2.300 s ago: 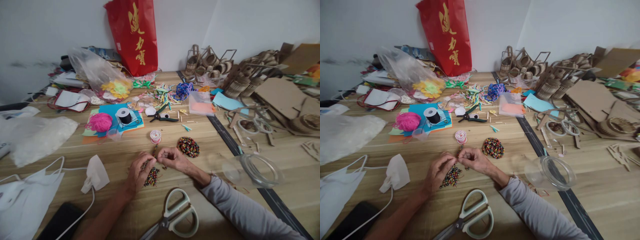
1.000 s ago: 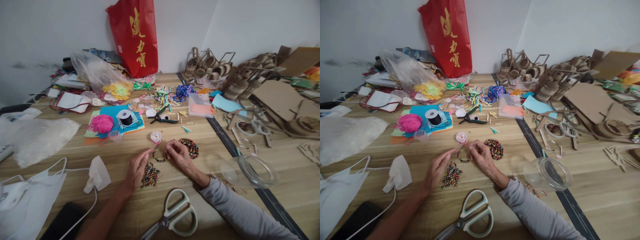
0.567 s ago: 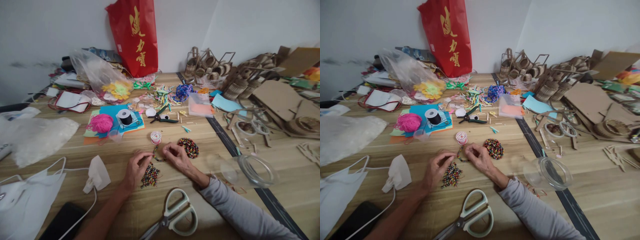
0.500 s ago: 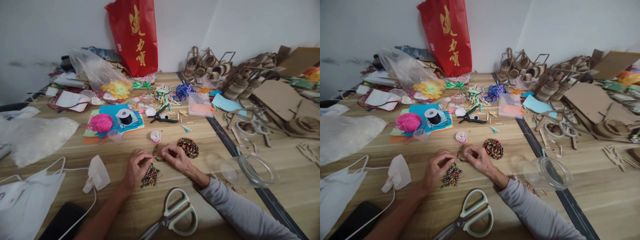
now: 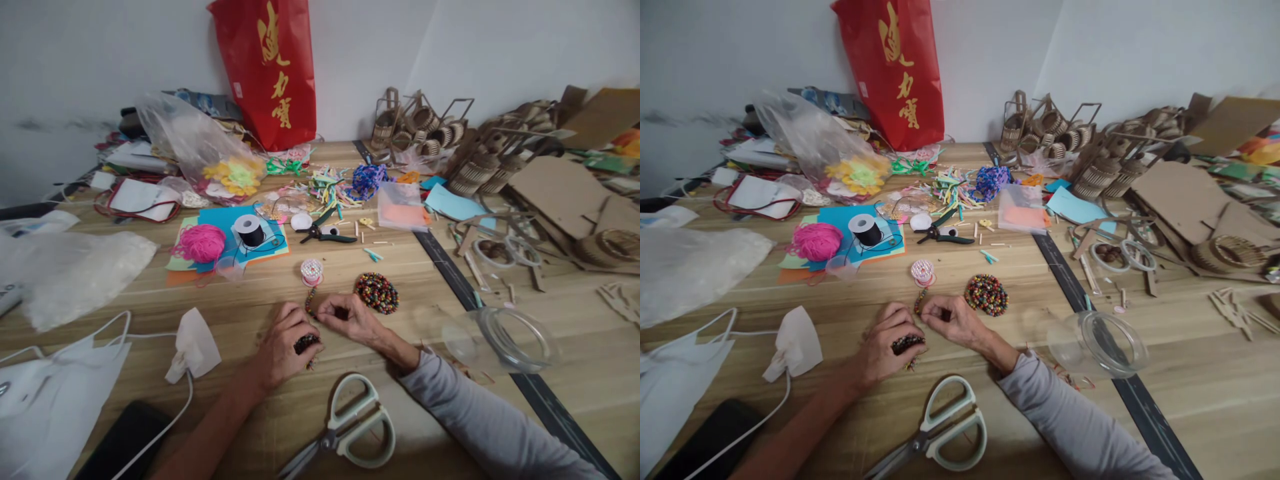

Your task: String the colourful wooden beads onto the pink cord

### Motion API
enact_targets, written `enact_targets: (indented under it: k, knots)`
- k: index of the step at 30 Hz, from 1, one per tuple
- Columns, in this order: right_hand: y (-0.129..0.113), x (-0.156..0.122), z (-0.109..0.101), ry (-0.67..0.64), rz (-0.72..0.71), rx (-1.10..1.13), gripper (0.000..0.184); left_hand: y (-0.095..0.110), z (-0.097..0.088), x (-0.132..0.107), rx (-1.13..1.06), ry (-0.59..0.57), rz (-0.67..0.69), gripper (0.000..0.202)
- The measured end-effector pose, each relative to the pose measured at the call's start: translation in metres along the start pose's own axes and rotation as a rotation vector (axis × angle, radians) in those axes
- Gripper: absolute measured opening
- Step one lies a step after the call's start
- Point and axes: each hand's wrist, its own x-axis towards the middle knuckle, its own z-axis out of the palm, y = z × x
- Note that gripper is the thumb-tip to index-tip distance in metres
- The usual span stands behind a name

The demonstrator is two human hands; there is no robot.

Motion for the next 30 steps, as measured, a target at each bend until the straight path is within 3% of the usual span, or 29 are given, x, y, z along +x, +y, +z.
enact_targets:
  k: [7,13,24,30]
  knots:
    - [0.002,0.000,0.001,-0.034,0.004,0.008,0.025,0.002,0.002,0.001,0.034,-0.018,0.002,0.010]
    - [0.002,0.000,0.000,-0.037,0.005,0.063,0.027,-0.003,0.001,0.002,-0.077,0.017,-0.028,0.011]
    - [0.001,0.001,-0.002,-0.056,0.001,0.149,0.032,-0.010,-0.008,0.003,-0.458,0.119,-0.375,0.007]
    - [0.003,0.001,-0.001,-0.077,-0.003,0.167,0.030,-0.015,-0.008,0.002,-0.584,0.127,-0.474,0.007]
